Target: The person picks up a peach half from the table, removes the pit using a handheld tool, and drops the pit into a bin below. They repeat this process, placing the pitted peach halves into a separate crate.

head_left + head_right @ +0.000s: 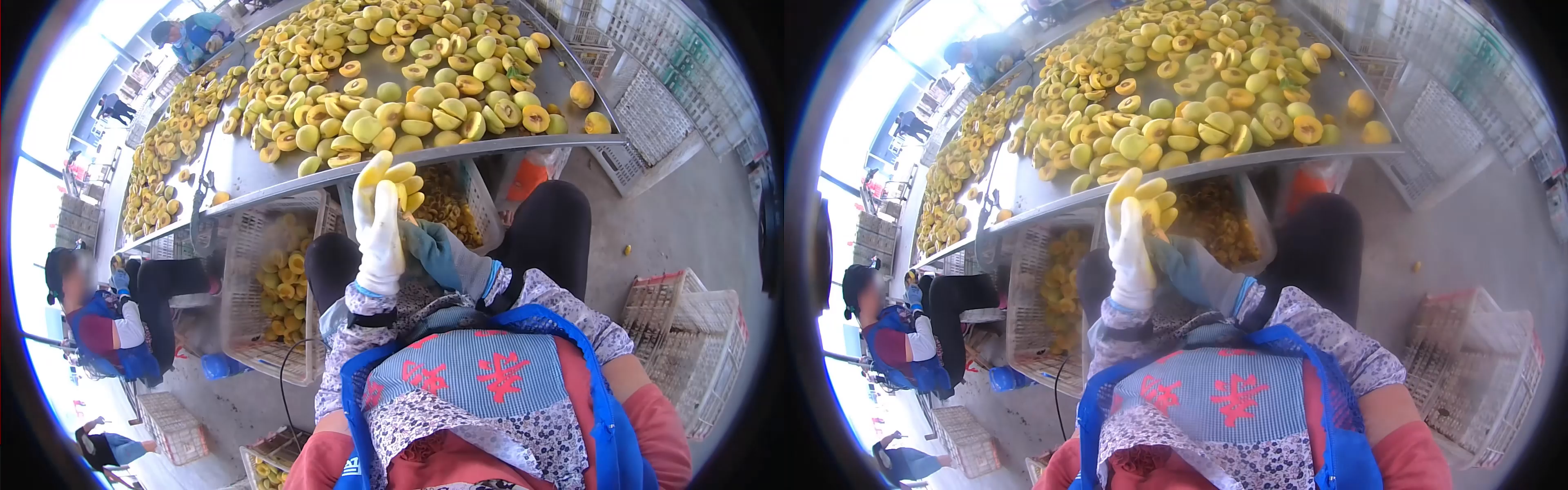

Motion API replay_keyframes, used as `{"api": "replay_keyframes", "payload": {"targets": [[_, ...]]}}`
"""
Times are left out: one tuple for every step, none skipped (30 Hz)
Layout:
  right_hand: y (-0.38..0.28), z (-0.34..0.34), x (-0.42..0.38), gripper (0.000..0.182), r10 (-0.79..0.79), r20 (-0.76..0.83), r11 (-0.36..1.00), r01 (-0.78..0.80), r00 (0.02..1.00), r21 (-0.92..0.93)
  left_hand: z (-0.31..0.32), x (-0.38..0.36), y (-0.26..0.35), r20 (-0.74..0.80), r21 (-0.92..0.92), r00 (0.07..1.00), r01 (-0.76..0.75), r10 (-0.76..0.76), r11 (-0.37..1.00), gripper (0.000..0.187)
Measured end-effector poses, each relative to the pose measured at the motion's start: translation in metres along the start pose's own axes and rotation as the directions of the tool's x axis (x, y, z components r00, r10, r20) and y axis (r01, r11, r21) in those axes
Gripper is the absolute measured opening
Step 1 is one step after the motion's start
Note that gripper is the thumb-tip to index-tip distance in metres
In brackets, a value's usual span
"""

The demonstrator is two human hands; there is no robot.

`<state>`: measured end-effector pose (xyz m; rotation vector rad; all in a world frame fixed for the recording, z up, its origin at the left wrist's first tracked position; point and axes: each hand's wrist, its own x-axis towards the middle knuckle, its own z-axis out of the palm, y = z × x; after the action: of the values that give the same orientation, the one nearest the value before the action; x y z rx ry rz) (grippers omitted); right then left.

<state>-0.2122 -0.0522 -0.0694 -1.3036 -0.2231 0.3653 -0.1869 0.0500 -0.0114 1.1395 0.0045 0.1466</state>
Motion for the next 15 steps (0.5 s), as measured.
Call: {"api": "replay_keyframes", "payload": {"targets": [[-0.006, -0.002, -0.002, 0.041, 0.042, 0.048, 0.994, -0.036, 0.998, -0.107, -0.001, 0.003, -0.005, -0.042, 0.010, 0.999, -0.009, 0.009, 1.000, 0.038], [-0.017, -0.003, -0.004, 0.045, 0.090, 0.092, 0.974, -0.068, 0.992, -0.217, -0.005, 0.006, -0.006, -0.049, 0.012, 0.999, -0.009, 0.010, 1.000, 0.038], [-0.032, -0.005, -0.004, 0.045, 0.095, 0.099, 0.973, -0.071, 0.991, -0.217, -0.011, 0.010, -0.005, -0.012, 0.019, 0.999, 0.050, -0.049, 0.999, 0.038], [-0.055, -0.006, -0.003, 0.044, 0.232, 0.114, 0.947, -0.198, 0.966, -0.255, -0.015, 0.015, -0.002, 0.025, 0.028, 0.994, 0.106, -0.107, 0.994, 0.041], [-0.066, -0.008, -0.001, 0.044, 0.366, 0.122, 0.901, -0.319, 0.923, -0.293, -0.017, 0.020, 0.001, 0.019, 0.029, 0.994, 0.106, -0.107, 0.994, 0.041], [-0.053, -0.011, 0.004, 0.044, 0.371, 0.127, 0.900, -0.323, 0.920, -0.292, -0.018, 0.024, 0.005, 0.062, 0.131, 0.981, 0.176, -0.185, 0.976, 0.044], [-0.030, -0.014, 0.013, 0.046, 0.241, 0.147, 0.948, -0.200, 0.959, -0.249, -0.018, 0.027, 0.007, 0.096, 0.236, 0.958, 0.240, -0.269, 0.942, 0.047], [-0.025, -0.014, 0.018, 0.051, 0.104, 0.161, 0.977, -0.070, 0.981, -0.203, -0.018, 0.030, 0.007, 0.112, 0.283, 0.952, 0.243, -0.284, 0.928, 0.049], [-0.025, -0.022, 0.018, 0.051, 0.108, 0.166, 0.977, -0.074, 0.980, -0.199, -0.019, 0.032, 0.004, 0.104, 0.285, 0.952, 0.247, -0.287, 0.926, 0.049], [-0.041, -0.031, 0.016, 0.051, 0.213, 0.303, 0.963, -0.147, 0.929, -0.226, -0.020, 0.033, 0.000, 0.132, 0.183, 0.941, 0.287, -0.312, 0.940, 0.049], [-0.049, -0.036, 0.016, 0.052, 0.309, 0.431, 0.942, -0.211, 0.848, -0.261, -0.021, 0.034, -0.004, 0.160, 0.080, 0.929, 0.324, -0.333, 0.943, 0.050], [-0.042, -0.037, 0.021, 0.052, 0.309, 0.439, 0.943, -0.213, 0.844, -0.255, -0.019, 0.035, -0.005, 0.150, 0.086, 0.930, 0.326, -0.336, 0.941, 0.050], [-0.033, -0.038, 0.026, 0.049, 0.428, 0.500, 0.864, -0.503, 0.753, 0.017, -0.016, 0.035, -0.005, 0.101, 0.035, 0.937, 0.332, -0.333, 0.943, 0.049], [-0.027, -0.039, 0.029, 0.048, 0.494, 0.592, 0.633, -0.730, 0.637, 0.257, -0.014, 0.036, -0.005, 0.055, -0.015, 0.942, 0.333, -0.331, 0.943, 0.049], [-0.024, -0.040, 0.029, 0.048, 0.488, 0.596, 0.634, -0.728, 0.638, 0.260, -0.020, 0.042, -0.008, 0.054, -0.008, 0.942, 0.331, -0.330, 0.944, 0.049]]}}
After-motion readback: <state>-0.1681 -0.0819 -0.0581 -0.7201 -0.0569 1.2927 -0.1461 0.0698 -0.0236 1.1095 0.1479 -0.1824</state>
